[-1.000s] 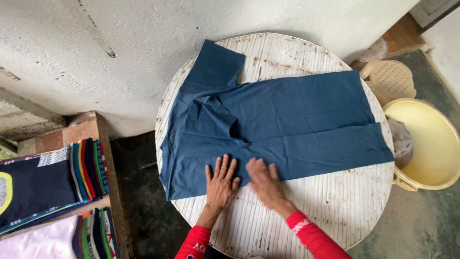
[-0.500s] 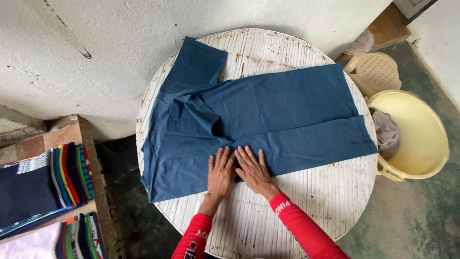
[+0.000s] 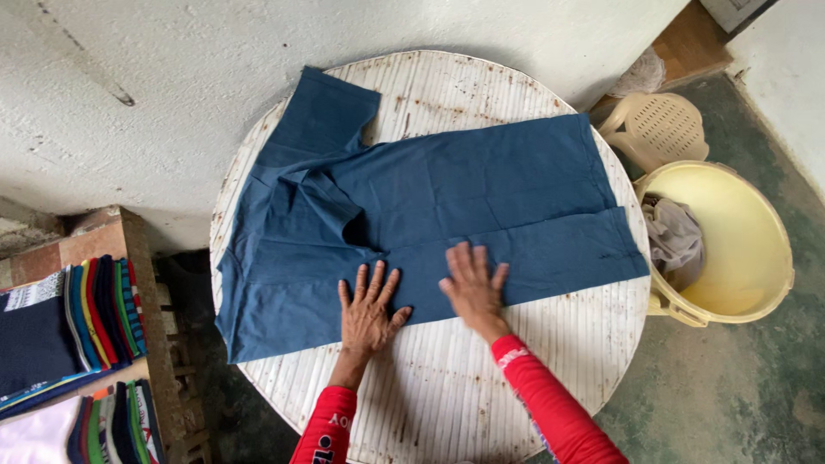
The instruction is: The person picks up a shirt from a basket, places it on a table, and folds the sleeves and sides by hand.
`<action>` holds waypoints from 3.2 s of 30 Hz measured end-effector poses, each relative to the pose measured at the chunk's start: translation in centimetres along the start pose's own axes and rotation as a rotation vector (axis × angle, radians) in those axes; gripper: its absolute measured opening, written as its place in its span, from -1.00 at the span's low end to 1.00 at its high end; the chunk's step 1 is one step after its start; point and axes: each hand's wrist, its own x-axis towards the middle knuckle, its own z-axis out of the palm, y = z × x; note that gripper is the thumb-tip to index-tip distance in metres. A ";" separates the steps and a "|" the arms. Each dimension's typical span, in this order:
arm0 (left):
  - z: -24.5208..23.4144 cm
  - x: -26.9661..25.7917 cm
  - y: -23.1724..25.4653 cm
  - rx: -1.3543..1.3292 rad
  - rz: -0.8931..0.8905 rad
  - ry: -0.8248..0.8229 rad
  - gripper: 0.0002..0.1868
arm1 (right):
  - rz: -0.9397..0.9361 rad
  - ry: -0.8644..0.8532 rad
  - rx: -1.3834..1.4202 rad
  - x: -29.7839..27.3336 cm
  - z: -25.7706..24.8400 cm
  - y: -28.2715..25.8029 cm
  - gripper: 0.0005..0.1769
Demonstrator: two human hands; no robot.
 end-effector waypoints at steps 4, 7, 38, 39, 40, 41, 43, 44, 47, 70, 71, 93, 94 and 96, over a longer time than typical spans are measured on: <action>2.0 0.4 1.4 0.025 -0.076 0.091 -0.15 | 0.213 0.121 0.067 -0.9 -0.8 6.5 -0.17; 6.3 2.6 4.0 0.056 0.038 0.218 -0.30 | 0.104 0.168 -0.138 -1.2 1.0 4.9 -0.16; 9.8 10.1 16.6 0.088 -0.062 0.205 -0.21 | 0.394 0.043 0.069 2.5 -3.5 25.1 -0.17; 9.7 10.1 16.6 0.096 -0.065 0.196 -0.21 | 0.385 0.048 0.039 2.7 -3.1 24.1 -0.16; 9.6 10.1 16.6 0.102 -0.068 0.186 -0.21 | 0.288 0.062 0.037 2.8 -2.6 23.2 -0.15; 9.5 10.2 16.5 0.099 -0.066 0.188 -0.21 | 0.191 0.076 0.036 3.1 -1.9 22.4 -0.14; 9.5 10.1 16.5 0.089 -0.056 0.185 -0.20 | 0.140 0.068 0.055 3.4 -1.2 23.1 -0.13; 9.5 10.3 16.5 0.093 -0.058 0.184 -0.20 | 0.181 0.053 0.077 4.2 -1.5 24.4 -0.14; 9.4 10.0 16.6 0.095 -0.064 0.177 -0.21 | 0.249 0.073 0.079 4.2 -2.2 28.1 -0.17; 9.8 10.3 16.5 0.114 -0.080 0.150 -0.18 | 0.338 0.020 0.047 1.9 -3.4 31.6 -0.21; 9.7 10.2 16.5 0.114 -0.078 0.157 -0.18 | 0.394 0.022 0.048 2.0 -3.6 31.2 -0.21; 9.1 10.1 16.9 0.091 -0.092 0.133 -0.19 | 0.567 0.071 0.166 1.8 -3.9 35.0 -0.21; 8.9 10.1 17.1 0.091 -0.083 0.155 -0.19 | 0.418 0.224 0.350 1.3 -3.9 34.2 -0.18; 8.6 10.2 17.1 0.093 -0.089 0.130 -0.19 | 0.109 0.527 0.704 0.3 -4.1 31.2 -0.12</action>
